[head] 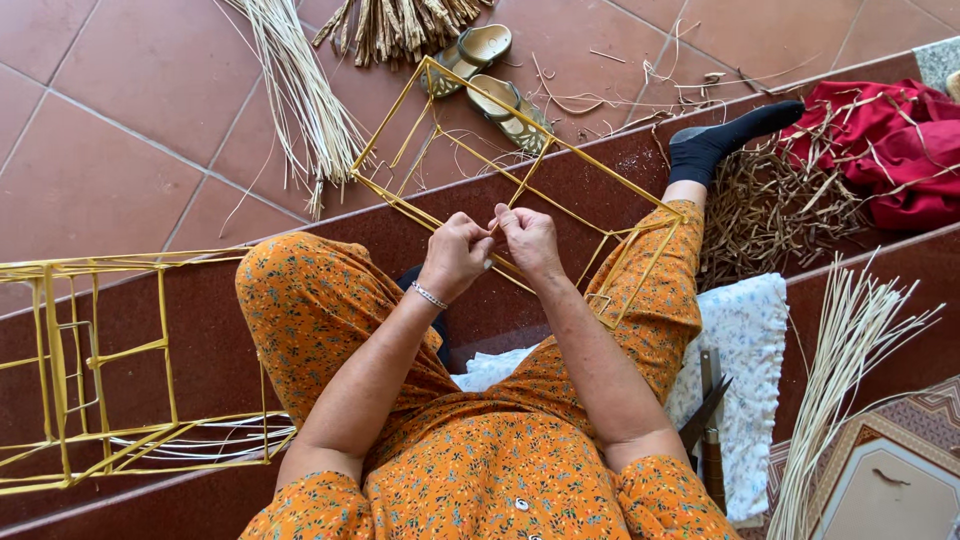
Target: The person sits on the floor and wraps thin natural fibers around the edges of a yellow metal frame. They use scissors to cut the fibers and tuck the ends to secure them, repeating the process along multiple edges of the frame.
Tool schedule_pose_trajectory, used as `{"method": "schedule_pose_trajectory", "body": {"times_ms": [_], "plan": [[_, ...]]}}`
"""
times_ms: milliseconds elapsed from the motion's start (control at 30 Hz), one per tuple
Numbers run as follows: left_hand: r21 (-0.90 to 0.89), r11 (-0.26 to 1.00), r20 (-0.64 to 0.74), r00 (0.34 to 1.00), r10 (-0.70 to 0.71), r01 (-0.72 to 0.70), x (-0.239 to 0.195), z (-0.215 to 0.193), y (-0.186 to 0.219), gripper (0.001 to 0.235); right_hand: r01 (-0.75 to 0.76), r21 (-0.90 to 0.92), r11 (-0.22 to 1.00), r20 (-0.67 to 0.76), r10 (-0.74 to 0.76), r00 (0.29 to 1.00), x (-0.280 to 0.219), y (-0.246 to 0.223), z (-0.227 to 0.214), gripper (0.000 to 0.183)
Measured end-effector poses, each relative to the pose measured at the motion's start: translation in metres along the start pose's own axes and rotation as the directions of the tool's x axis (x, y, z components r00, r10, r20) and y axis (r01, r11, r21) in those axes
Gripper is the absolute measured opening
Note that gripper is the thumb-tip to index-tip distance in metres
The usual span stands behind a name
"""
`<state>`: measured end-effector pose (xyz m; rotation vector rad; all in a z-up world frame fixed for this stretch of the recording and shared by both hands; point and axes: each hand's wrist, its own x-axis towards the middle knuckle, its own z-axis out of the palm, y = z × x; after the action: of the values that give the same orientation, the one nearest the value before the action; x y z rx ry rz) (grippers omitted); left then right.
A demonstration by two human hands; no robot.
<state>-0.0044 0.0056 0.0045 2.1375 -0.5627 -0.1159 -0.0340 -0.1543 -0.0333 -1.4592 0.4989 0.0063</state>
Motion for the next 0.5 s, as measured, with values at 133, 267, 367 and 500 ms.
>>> {"method": "schedule_pose_trajectory", "body": {"times_ms": [133, 267, 367, 500], "plan": [[0.254, 0.967, -0.033, 0.999, 0.027, -0.018, -0.006, 0.009, 0.005, 0.017, 0.067, -0.301, 0.951, 0.04, -0.058, 0.998, -0.009, 0.0, -0.001, 0.029], [0.41, 0.912, 0.092, 0.995, -0.028, -0.012, -0.002, 0.019, 0.006, 0.019, 0.02, -0.217, 0.976, 0.024, -0.015, 1.0, -0.012, -0.009, 0.004, 0.033], [0.356, 0.934, 0.074, 0.997, -0.019, -0.009, -0.002, 0.016, 0.007, 0.02, 0.117, -0.355, 0.928, 0.018, -0.119, 0.993, -0.022, -0.023, 0.004, 0.032], [0.1, 0.995, 0.084, 0.996, -0.024, 0.015, -0.003, -0.007, 0.009, 0.019, 0.258, -0.657, 0.709, 0.06, -0.291, 0.955, -0.047, -0.04, 0.002, 0.034]]}}
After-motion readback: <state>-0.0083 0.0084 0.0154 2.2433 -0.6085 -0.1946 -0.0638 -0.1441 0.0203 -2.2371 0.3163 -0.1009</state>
